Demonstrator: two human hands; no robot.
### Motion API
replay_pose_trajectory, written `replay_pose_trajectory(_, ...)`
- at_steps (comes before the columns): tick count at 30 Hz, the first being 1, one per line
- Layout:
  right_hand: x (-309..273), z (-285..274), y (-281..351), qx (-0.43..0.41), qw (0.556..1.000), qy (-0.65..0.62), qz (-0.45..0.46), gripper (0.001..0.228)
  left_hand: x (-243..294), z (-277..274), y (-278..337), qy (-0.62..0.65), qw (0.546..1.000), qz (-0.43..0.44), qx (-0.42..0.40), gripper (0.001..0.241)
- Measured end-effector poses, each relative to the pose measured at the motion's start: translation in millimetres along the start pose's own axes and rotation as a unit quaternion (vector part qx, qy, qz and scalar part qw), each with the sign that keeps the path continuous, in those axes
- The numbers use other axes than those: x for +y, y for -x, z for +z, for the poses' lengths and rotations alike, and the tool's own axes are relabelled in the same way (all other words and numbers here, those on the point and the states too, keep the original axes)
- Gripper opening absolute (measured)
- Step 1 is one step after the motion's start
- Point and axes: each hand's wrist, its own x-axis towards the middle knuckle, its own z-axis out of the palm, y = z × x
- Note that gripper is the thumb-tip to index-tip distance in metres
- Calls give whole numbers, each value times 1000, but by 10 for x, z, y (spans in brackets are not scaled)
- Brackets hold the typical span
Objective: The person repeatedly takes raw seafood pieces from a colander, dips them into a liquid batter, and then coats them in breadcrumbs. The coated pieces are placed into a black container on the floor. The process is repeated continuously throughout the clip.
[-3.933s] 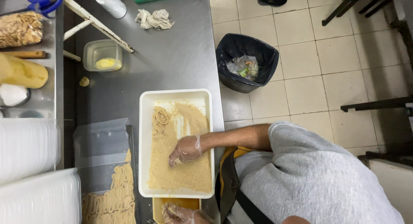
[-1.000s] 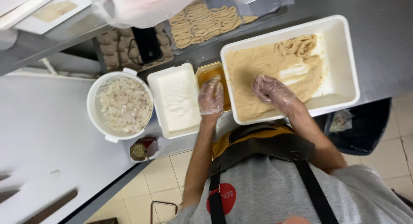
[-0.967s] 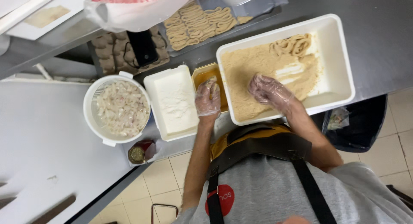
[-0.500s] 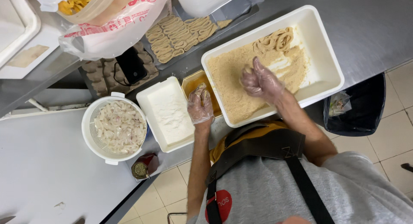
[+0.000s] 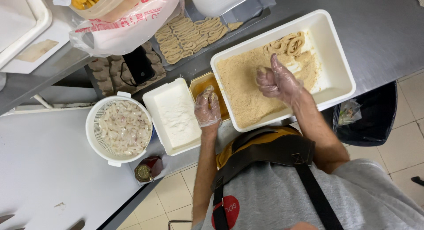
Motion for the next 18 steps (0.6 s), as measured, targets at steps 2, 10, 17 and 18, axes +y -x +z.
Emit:
replay_pose_trajectory(2,-89,96,40,-26,999,43,-19,67,-2,10,7,0,1000,1,6,17)
replay_pose_trajectory(10,10,159,-19,-8,998,65,-4,65,0,-10,57,-5,1000,3,12,19)
replay_pose_trajectory(17,139,-34,-97,-58,997,37,20,71,-76,36,21,9,1000,12,21,18)
replay_pose_trajectory(18,191,-86,-129,-89,996,16,14,62,-63,21,25,10,1000,11,28,18)
